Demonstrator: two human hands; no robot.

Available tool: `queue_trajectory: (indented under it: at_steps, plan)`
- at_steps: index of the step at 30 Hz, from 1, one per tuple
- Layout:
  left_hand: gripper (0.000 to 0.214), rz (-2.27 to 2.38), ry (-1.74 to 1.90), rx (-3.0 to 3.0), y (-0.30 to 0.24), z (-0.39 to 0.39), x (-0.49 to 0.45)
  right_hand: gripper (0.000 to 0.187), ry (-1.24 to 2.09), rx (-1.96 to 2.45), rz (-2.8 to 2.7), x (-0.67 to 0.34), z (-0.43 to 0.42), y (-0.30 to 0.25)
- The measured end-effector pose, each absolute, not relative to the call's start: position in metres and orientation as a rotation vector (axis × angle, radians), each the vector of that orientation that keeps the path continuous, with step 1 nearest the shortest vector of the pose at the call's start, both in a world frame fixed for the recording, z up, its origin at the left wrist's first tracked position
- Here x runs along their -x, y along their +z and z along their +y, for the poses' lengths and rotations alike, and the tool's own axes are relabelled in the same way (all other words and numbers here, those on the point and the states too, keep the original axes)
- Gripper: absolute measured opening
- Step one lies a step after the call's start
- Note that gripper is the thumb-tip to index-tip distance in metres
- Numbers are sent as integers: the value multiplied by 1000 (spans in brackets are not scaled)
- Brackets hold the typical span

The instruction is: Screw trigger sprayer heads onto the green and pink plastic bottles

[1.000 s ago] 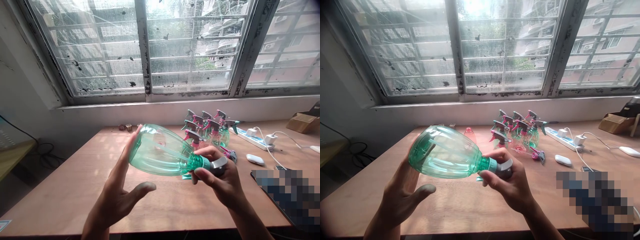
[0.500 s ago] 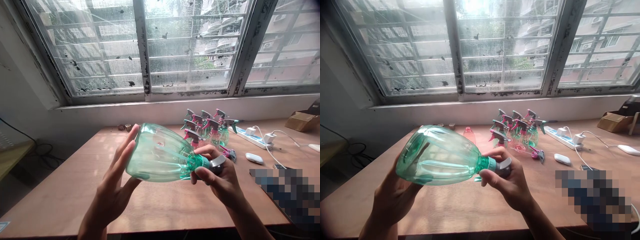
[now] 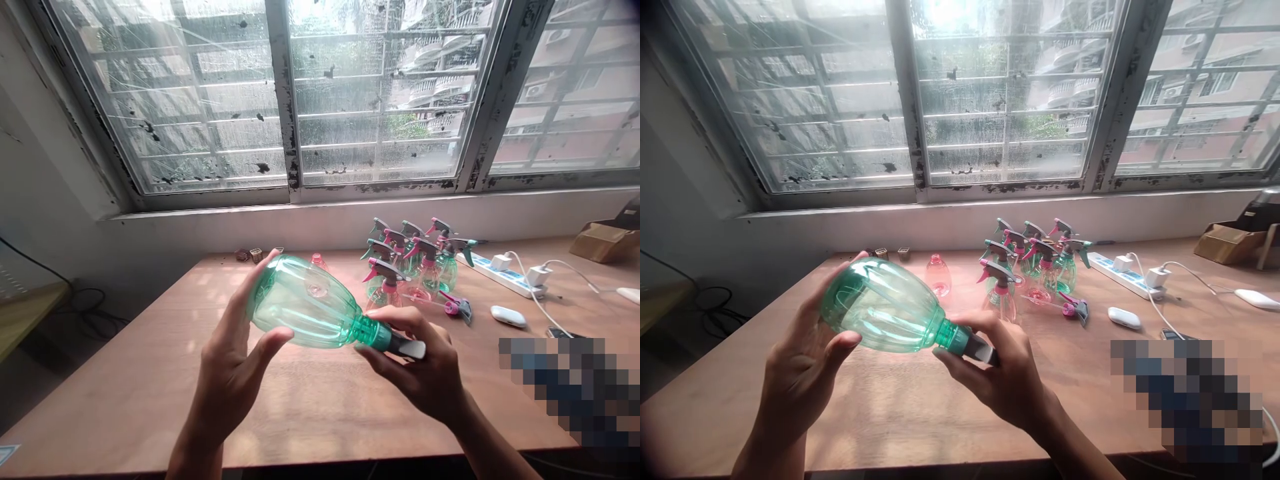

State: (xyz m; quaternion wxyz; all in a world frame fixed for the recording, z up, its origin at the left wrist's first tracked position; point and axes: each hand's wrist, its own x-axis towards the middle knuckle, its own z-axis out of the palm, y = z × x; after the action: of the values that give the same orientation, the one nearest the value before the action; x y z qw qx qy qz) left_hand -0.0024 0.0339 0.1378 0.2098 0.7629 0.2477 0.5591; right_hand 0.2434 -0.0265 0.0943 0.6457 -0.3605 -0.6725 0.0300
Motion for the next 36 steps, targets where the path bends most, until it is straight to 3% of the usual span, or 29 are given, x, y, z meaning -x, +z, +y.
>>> queue_trajectory:
  at_steps: [5, 8, 13, 17, 20, 23, 31, 36]
  plan:
    - [74, 334, 1668, -2238, 139, 39, 0, 24, 887, 687, -1272, -246, -27, 99]
    - [76, 233, 1639, -2276, 139, 37, 0, 26, 1073, 639, -1206, -248, -26, 100]
    - [80, 397, 1542, -2225, 138, 30, 5, 24, 697, 731, -1267, -243, -28, 98]
    - [70, 714, 1440, -2102, 137, 33, 3, 37, 221, 788, -1450, -239, -28, 97]
    - [62, 800, 1419, -2018, 138, 37, -2, 37, 55, 793, -1521, -239, -26, 97]
    - [60, 754, 1425, -1997, 137, 41, -2, 32, 144, 817, -1495, -241, -25, 99]
    - [78, 597, 1440, -2283, 131, 47, 16, 23, 843, 726, -1252, -249, -21, 105]
    - [87, 680, 1384, -2228, 133, 42, 15, 25, 628, 775, -1306, -247, -24, 103]
